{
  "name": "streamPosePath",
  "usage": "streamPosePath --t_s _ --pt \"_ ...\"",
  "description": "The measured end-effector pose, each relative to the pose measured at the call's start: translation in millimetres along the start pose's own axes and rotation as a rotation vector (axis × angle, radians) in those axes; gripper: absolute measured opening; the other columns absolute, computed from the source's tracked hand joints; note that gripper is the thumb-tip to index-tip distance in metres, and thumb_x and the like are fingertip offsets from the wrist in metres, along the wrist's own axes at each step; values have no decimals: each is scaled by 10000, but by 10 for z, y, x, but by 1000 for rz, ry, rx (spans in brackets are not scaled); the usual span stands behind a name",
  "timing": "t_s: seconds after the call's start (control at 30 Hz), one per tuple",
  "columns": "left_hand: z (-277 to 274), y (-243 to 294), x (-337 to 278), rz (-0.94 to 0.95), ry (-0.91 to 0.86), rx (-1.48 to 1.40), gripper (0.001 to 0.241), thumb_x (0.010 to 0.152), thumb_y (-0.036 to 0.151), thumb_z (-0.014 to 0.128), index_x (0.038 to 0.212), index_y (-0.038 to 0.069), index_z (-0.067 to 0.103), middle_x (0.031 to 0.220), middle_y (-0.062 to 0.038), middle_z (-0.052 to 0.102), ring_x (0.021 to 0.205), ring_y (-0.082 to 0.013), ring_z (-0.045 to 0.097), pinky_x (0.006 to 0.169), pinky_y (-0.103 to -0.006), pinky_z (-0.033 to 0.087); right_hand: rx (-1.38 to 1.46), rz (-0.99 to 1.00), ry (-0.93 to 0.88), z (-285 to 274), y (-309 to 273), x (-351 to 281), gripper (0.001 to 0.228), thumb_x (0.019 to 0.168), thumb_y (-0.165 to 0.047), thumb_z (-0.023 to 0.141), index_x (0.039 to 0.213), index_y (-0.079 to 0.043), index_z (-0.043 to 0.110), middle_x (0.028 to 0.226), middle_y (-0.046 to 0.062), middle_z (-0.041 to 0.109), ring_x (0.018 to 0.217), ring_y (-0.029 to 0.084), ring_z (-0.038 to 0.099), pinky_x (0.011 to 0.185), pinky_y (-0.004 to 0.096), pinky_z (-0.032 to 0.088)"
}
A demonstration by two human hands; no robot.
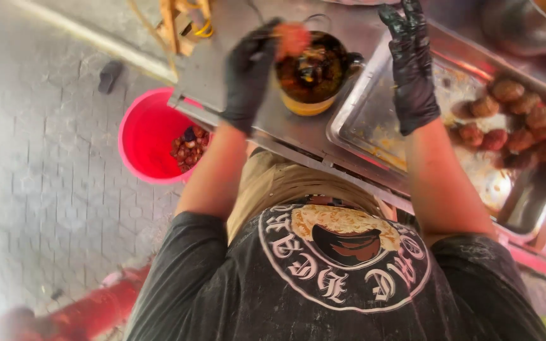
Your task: The recorder is stuffing small red food items with a dark paste filling.
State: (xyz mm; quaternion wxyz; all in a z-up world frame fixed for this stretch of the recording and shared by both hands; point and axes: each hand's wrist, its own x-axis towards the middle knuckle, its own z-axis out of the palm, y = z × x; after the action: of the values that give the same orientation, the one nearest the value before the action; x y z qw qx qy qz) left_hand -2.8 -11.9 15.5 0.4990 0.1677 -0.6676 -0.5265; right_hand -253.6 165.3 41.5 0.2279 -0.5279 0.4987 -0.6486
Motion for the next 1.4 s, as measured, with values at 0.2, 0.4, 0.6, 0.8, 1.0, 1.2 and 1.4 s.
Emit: streamPosePath --t_s 0.2,0.4,0.6,0.8,1.0,1.2,1.4 --pt "-1481 -96 -338 60 343 192 248 1097 49 558 1302 -69 632 1290 -104 650 1212 -208 620 1119 -392 519 -90 125 332 -1702 810 -985 309 1157 -227 605 1443 -112 630 1335 -15 690 1142 62 602 1010 253 479" --pt "-1983 321 -1004 -466 367 248 301 1139 114 597 1331 -115 641 1244 -166 694 1077 -213 629 984 -342 492 -727 281 467 -2764 748 -1801 269 1053 -159 722 1309 -78 722 1233 96 738 1135 193 694 980 351 558" --pt "-2546 -391 -1388 -522 427 431 511 990 95 649 1474 -3 515 1495 -137 565 1333 -223 565 1118 -343 457 -1352 408 114 -2423 302 -1388 437 934 -339 807 1335 -182 733 1154 185 737 1067 387 697 923 480 558" --pt "-1674 124 -726 -182 256 402 412 1050 13 632 1457 -3 566 1507 -130 584 1391 -225 547 1179 -361 439 -1446 538 -60 -2340 810 -1178 555 836 -361 793 1368 -220 719 1132 183 730 978 428 689 793 551 550" --pt "-194 846 -336 62 -154 418 391 987 -16 728 1368 26 650 1368 -120 689 1297 -212 646 1143 -353 490 -852 -35 -36 -1168 21 -543 521 916 -169 867 1388 -71 669 1297 153 697 1186 260 697 1010 372 575" --pt "664 967 64 -25 -320 434 506 890 183 815 1349 65 638 1200 -95 737 1105 -169 720 941 -312 573 -583 -115 -121 148 -282 -36 629 852 -155 939 1366 -62 589 1247 86 667 1009 231 656 907 341 564" --pt "394 137 161 -287 -339 -128 375 976 113 731 1328 5 658 1169 -45 747 1048 -103 674 958 -304 577 -418 -335 -173 466 -250 175 502 856 14 889 1290 -61 650 1293 95 672 1198 219 672 1042 356 561"
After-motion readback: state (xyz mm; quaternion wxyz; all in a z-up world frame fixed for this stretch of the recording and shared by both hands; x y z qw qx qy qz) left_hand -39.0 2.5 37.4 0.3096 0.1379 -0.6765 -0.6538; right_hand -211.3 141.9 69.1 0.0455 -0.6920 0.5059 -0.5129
